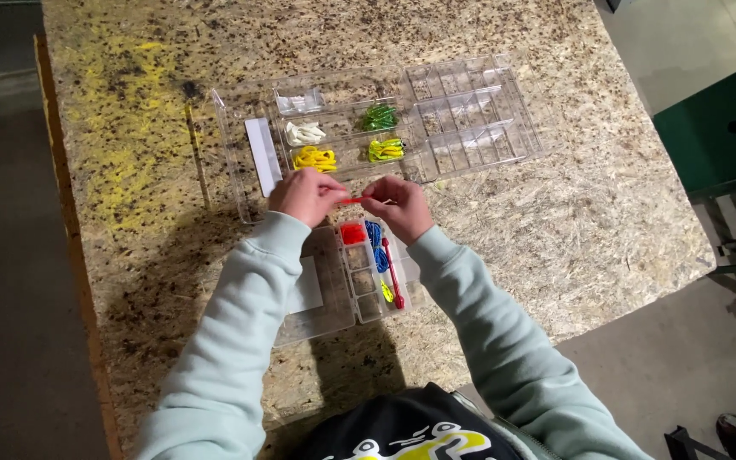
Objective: Organizing various soft plastic fishing lures into a multi-compartment tackle box on a workbench.
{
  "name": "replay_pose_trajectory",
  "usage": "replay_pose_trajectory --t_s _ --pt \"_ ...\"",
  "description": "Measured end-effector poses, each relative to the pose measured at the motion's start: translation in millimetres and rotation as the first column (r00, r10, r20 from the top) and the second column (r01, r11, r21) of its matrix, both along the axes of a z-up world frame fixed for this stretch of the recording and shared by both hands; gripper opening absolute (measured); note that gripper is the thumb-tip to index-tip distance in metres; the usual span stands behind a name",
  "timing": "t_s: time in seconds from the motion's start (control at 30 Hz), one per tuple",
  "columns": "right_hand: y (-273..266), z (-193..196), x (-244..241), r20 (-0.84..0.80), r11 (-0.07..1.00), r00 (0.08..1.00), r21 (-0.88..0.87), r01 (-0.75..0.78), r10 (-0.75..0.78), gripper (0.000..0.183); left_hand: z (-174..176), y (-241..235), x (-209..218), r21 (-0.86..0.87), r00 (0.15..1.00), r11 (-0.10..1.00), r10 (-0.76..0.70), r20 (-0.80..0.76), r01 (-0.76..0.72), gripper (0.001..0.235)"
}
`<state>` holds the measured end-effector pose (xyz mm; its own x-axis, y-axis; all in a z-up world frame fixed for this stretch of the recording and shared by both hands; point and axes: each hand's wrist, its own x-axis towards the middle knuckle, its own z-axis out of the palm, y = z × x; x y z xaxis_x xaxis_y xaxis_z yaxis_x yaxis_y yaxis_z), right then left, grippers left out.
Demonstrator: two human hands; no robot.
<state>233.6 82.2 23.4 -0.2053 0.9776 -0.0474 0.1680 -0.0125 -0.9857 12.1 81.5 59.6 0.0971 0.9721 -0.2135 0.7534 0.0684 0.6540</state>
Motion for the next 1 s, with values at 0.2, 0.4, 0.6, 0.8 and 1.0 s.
replay_pose_trajectory --t_s 0.2,0.4,0.6,0.8,1.0 --pt "-22.8 -7.2 20.9 0.341 0.985 0.936 0.111 -0.132 0.087 0.024 -96.6 22.4 -25.2 0.1 0.955 0.984 0.166 -0.245 -0.146 0.014" --pt "-17.1 -29.6 28.8 0.529 0.952 0.838 0.169 -0.256 0.131 0.016 -91.4 28.8 -15.6 -0.033 0.929 0.983 0.162 -0.333 -0.183 0.012" --pt "-17.3 -35.7 32.0 0.571 0.939 0.819 0.243 -0.242 0.063 0.013 -119.5 60.9 -9.0 -0.048 0.92 0.983 0.148 -0.364 -0.177 0.004" --pt "-7.9 -22.3 45.8 0.55 0.884 0.835 0.398 -0.245 -0.016 0.013 -104.7 52.6 -5.3 -0.103 0.929 0.975 0.15 -0.338 -0.195 0.019" --pt "-16.7 -35.7 27.4 0.608 0.882 0.794 0.37 -0.292 0.008 0.013 -133.7 61.9 -6.4 -0.107 0.948 0.971 0.182 -0.261 -0.216 0.01"
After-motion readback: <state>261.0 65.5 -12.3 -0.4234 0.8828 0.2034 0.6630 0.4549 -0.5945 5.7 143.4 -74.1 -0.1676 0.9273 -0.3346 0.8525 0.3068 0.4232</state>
